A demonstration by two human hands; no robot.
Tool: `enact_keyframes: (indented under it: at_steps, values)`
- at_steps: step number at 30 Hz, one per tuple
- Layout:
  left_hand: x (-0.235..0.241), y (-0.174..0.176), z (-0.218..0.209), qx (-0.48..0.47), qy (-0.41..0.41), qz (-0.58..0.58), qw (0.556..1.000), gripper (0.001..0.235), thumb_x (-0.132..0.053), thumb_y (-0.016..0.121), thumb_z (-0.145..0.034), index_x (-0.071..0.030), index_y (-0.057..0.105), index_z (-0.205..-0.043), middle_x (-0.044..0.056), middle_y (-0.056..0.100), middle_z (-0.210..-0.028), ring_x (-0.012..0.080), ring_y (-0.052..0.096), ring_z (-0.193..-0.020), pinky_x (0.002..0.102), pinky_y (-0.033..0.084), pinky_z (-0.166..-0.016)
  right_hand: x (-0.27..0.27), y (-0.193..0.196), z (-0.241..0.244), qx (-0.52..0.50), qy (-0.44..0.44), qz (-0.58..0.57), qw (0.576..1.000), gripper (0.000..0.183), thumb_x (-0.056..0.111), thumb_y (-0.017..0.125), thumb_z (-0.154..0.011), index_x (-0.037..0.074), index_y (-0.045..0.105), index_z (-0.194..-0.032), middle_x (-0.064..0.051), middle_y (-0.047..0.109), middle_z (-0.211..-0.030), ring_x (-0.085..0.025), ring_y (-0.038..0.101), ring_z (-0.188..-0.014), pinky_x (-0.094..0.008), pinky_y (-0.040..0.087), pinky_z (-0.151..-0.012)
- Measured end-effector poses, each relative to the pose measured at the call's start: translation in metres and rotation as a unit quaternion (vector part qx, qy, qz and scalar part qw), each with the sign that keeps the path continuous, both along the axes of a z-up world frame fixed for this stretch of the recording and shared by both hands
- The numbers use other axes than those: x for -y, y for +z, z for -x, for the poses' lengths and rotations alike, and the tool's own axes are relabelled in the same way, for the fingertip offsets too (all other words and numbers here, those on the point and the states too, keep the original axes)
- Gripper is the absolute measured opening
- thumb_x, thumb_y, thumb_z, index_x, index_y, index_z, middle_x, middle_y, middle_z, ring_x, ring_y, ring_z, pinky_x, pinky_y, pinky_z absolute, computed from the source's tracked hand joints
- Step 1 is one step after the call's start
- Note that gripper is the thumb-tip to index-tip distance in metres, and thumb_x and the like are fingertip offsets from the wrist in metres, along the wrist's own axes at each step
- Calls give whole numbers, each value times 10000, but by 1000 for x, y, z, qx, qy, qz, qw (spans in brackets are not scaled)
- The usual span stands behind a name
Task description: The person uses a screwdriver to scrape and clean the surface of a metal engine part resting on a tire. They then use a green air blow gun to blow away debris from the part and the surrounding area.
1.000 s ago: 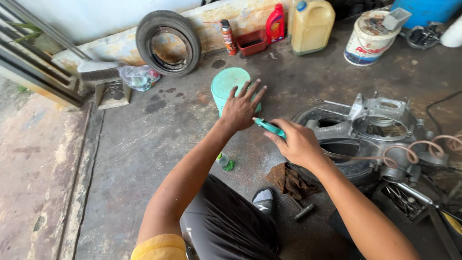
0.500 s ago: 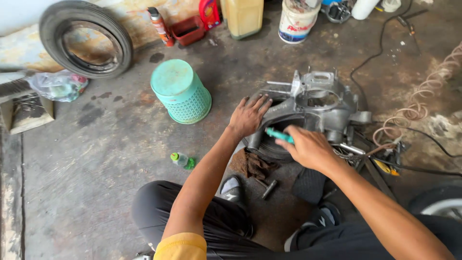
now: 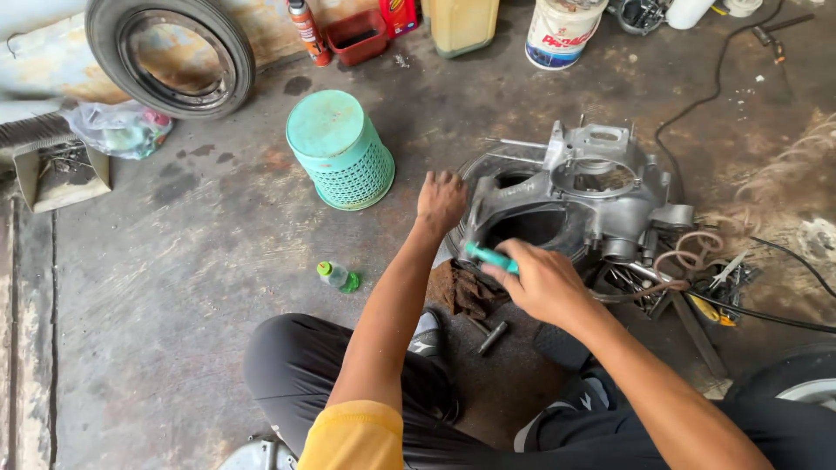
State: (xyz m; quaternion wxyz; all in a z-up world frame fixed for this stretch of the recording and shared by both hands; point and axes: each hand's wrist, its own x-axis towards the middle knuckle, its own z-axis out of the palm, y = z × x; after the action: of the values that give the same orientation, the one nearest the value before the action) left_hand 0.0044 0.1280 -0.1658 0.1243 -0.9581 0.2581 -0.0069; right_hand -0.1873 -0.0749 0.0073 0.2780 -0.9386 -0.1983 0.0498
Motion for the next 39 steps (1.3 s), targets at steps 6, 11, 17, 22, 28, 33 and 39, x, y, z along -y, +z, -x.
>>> enact_keyframes:
  at_steps: [6,11,17,22,28,33,39]
  values:
    - [1,-16,-9,20,29,-17,999,340,-193,446,-985,-146,701,-1204,105,662,-1244,289,557,-1155,561,348,-1021,0,-13,-12,59,-23,-13,998,329,362,662,-965,111,648,-1177,-135,734,-898,-388,735,-773,-510,561,-679]
    - [1,-30,-17,64,19,-101,993,348,-200,454,-987,-109,725,-1186,153,673,-1246,349,539,-1191,616,314,-1053,-11,-1,-15,-9,-7,-51,999,268,244,617,-1008,37,672,-1169,-110,710,-814,-247,669,-606,-372,553,-606]
    - [11,-5,-19,57,32,-122,990,364,-206,424,-1016,-116,718,-1212,123,672,-1267,336,539,-1202,633,305,-1060,-20,23,2,9,69,-86,994,242,233,663,-966,35,670,-1104,-84,695,-743,-274,692,-594,-397,526,-554]
    - [8,-14,-37,28,48,-138,989,373,-196,395,-1036,-133,684,-1264,108,646,-1311,324,519,-1251,628,293,-1077,-15,48,14,-18,78,-154,985,226,189,683,-933,42,673,-1104,-100,708,-771,-280,709,-643,-381,572,-582]
    - [5,-28,-43,-9,74,-90,993,370,-212,397,-1034,-147,684,-1259,92,652,-1305,305,534,-1230,599,315,-1068,-5,61,18,57,81,-153,983,315,261,686,-926,135,654,-1213,-77,759,-956,-335,767,-847,-434,612,-695]
    - [3,-41,-54,-22,95,-65,993,353,-200,413,-1021,-161,707,-1213,67,683,-1242,277,569,-1168,568,352,-1027,-2,60,33,11,174,-188,967,275,250,717,-888,99,660,-1111,-110,774,-893,-346,791,-749,-460,639,-646]
    - [6,-55,-66,54,77,-24,995,246,-257,549,-975,-128,751,-1031,100,701,-1122,274,561,-999,471,387,-958,-6,51,25,-26,111,-118,986,273,221,830,-770,99,686,-967,3,735,-665,-168,536,-396,-357,401,-402]
